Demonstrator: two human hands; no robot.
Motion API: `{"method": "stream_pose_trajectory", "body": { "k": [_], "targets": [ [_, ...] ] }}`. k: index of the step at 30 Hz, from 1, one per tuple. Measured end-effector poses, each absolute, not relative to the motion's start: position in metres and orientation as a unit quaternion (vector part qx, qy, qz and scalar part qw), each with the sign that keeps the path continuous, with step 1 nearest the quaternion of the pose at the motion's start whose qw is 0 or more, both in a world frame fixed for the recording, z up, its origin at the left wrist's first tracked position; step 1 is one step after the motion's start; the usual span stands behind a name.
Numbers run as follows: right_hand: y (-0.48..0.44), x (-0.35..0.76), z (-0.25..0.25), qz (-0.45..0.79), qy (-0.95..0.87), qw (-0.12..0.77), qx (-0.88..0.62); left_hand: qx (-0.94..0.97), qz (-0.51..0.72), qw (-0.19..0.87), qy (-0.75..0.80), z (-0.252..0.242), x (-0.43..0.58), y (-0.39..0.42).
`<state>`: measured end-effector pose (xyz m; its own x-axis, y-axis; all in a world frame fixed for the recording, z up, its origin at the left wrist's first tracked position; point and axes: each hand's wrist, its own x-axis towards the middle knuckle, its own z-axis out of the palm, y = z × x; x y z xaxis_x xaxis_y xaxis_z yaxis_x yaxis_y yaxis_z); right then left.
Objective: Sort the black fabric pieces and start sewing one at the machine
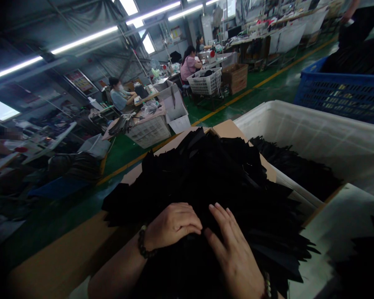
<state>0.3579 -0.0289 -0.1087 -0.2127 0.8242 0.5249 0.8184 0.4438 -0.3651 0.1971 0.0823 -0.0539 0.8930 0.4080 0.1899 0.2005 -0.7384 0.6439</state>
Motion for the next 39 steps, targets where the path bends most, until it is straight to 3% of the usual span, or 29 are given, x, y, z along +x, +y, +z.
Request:
{"method": "stream_pose_trajectory", "body": {
  "k": [3, 8, 12, 19, 22, 29, 32, 36, 39],
  "targets": [
    [-0.028, 0.357, -0.108, 0.039, -0.789, 0.35, -0.504, 0.885, 0.161, 0.373, 0.229, -0.065, 0.204, 0.094],
    [-0.028, 0.355, -0.106, 0.047, -0.768, 0.385, -0.51, 0.882, 0.181, 0.215, 0.378, -0.113, 0.226, 0.147],
    [-0.029, 0.356, -0.104, 0.042, -0.771, 0.379, -0.51, 0.885, 0.167, 0.18, 0.396, -0.14, 0.237, 0.17],
    [-0.027, 0.357, -0.101, 0.027, -0.774, 0.367, -0.515, 0.906, 0.216, 0.109, 0.347, -0.108, 0.225, 0.151],
    [-0.027, 0.355, -0.105, 0.0, -0.769, 0.351, -0.534, 0.917, 0.192, 0.132, 0.324, -0.083, 0.216, 0.128],
    [-0.029, 0.354, -0.109, -0.02, -0.766, 0.328, -0.553, 0.932, 0.117, 0.307, 0.151, -0.044, 0.208, 0.081],
    [-0.029, 0.355, -0.105, 0.01, -0.768, 0.345, -0.539, 0.899, 0.117, 0.371, 0.201, -0.052, 0.21, 0.089],
    [-0.029, 0.355, -0.1, 0.031, -0.761, 0.361, -0.539, 0.877, 0.184, 0.267, 0.355, -0.092, 0.218, 0.125],
    [-0.03, 0.356, -0.1, 0.04, -0.757, 0.365, -0.541, 0.885, 0.145, 0.2, 0.393, -0.127, 0.224, 0.148]
  ]
}}
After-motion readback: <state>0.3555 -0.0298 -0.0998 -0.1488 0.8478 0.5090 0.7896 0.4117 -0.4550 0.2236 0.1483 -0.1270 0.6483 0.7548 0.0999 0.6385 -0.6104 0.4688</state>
